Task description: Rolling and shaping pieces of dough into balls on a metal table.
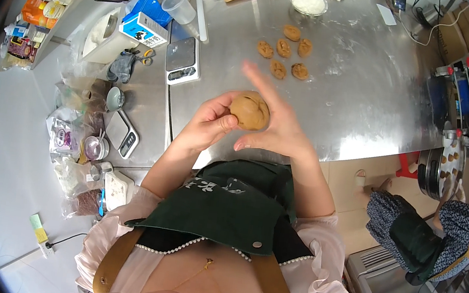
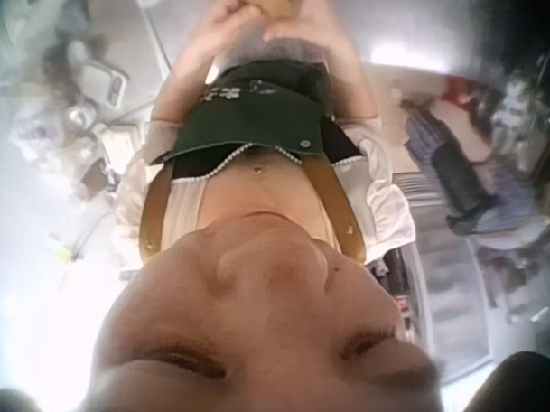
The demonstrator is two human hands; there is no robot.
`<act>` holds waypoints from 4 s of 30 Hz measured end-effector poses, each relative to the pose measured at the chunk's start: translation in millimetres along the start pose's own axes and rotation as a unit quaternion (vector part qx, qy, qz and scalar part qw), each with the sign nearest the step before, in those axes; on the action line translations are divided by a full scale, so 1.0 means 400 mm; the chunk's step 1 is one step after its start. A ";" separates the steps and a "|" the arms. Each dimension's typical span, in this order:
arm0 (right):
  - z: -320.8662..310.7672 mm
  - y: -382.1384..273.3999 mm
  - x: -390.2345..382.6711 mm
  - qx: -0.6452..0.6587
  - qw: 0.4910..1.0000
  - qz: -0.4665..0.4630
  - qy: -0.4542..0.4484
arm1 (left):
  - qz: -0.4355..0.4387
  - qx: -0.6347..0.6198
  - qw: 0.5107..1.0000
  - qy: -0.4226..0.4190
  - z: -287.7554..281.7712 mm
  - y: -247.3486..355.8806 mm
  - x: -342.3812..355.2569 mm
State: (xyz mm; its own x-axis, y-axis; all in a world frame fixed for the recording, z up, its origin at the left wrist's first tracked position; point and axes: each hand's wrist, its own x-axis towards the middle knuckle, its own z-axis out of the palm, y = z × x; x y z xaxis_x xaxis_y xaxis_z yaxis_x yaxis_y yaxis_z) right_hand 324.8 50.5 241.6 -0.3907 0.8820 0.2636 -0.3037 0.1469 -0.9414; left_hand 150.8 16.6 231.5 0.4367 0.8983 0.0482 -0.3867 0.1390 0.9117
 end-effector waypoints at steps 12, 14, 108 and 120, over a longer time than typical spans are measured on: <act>0.065 -0.038 0.022 0.042 0.990 -0.045 0.129 | -0.039 -0.155 0.987 0.000 0.008 0.003 0.004; 0.051 -0.050 0.022 0.032 0.993 -0.028 0.108 | -0.044 -0.157 0.986 -0.027 0.002 0.013 0.006; -0.031 0.044 0.010 -0.118 0.986 -0.089 -0.083 | -0.108 -0.116 0.987 -0.004 0.041 -0.028 0.010; -0.007 0.006 0.020 -0.192 0.977 -0.069 -0.064 | -0.143 -0.156 0.977 -0.017 0.017 -0.039 0.002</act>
State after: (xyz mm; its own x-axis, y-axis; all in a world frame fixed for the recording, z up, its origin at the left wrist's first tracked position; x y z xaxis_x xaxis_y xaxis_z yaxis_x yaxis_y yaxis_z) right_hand 323.4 59.1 240.7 -0.4826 0.7822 0.3940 -0.0213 0.4392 -0.8981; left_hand 162.6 12.2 220.2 0.5880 0.7906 -0.1709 -0.4721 0.5070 0.7211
